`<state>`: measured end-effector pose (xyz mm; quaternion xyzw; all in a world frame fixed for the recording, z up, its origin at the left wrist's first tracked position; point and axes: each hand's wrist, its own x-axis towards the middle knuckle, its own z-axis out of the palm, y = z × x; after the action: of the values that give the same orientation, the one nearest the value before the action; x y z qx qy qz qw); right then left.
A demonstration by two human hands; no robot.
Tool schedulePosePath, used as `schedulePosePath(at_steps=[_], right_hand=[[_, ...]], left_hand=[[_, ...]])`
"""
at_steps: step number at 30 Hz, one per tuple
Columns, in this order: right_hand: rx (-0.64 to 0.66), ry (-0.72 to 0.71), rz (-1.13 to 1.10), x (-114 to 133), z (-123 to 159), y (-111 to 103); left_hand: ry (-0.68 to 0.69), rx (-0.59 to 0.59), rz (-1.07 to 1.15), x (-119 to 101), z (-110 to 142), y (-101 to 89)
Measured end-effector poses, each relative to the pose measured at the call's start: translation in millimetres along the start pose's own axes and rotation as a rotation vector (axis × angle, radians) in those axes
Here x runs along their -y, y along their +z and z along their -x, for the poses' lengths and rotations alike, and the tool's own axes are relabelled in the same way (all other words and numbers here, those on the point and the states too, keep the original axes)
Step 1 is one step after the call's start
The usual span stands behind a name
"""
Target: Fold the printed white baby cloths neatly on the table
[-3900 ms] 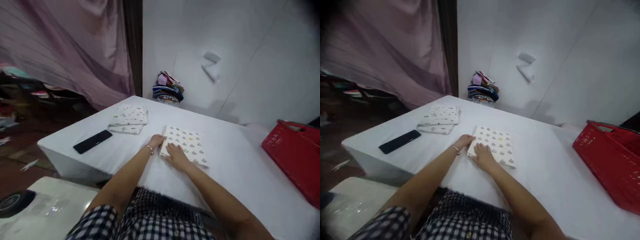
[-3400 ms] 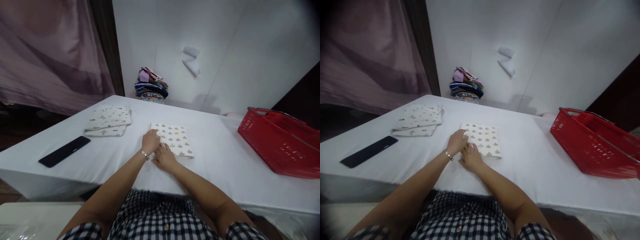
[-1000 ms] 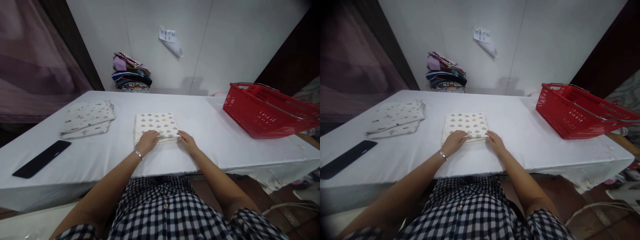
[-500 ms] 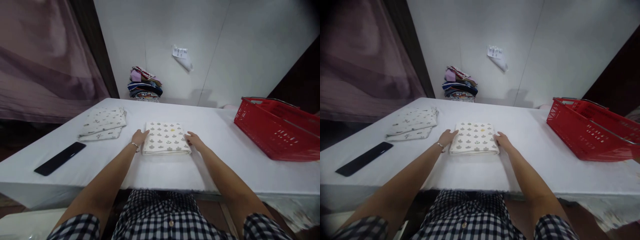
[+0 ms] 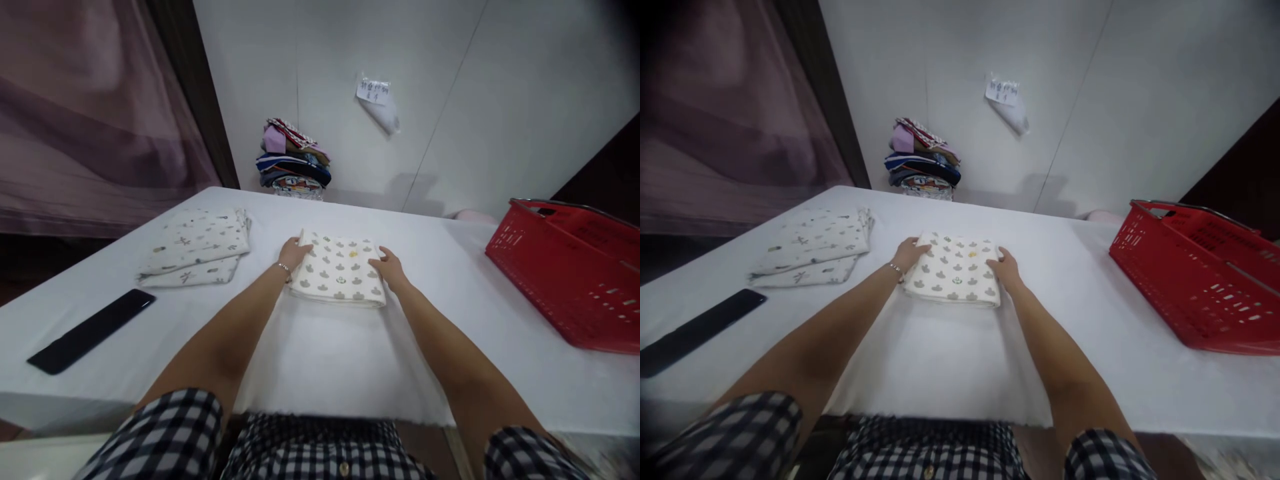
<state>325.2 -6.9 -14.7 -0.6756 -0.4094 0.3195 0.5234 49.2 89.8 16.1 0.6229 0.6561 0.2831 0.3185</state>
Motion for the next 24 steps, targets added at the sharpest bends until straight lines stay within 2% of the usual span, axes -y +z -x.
schedulePosePath(at_steps=[3, 5, 9, 11, 14, 16, 18, 21, 24], right_hand=[[-0.05, 0.088, 0.029, -11.4, -16.3, 3.3], [-0.05, 0.115, 0.036, -18.3, -19.4, 3.5], [-0.043, 0.071, 0.022, -22.7, -4.4, -2.1], [-0.068, 0.029, 0.024, -21.1, 11.9, -7.3], [-0.121, -0.081, 0.033, -18.6, 41.3, -16.1], [-0.13, -0.199, 0.029, -19.0, 59.7, -20.9], [-0.115, -0.358, 0.044, -21.6, 74.3, -23.4], [-0.089, -0.59, 0.13, -27.9, 87.0, -22.8], [-0.069, -0.751, 0.243, -31.9, 90.2, -19.8]], left_hand=[[-0.09, 0.072, -0.071, 3.8, -16.4, 8.9], [-0.093, 0.089, -0.08, 8.5, -19.1, 11.1], [-0.039, 0.052, -0.035, 16.7, -2.8, 4.7], [0.089, -0.025, -0.04, 21.0, 16.8, -0.4], [0.452, -0.126, -0.108, 30.1, 55.4, -4.2], [0.702, -0.088, -0.18, 36.8, 79.5, -3.4], [0.881, -0.018, -0.265, 42.1, 95.8, -1.0], [0.972, 0.004, -0.356, 44.6, 102.8, 3.0], [0.934, -0.01, -0.372, 41.8, 98.1, 5.2]])
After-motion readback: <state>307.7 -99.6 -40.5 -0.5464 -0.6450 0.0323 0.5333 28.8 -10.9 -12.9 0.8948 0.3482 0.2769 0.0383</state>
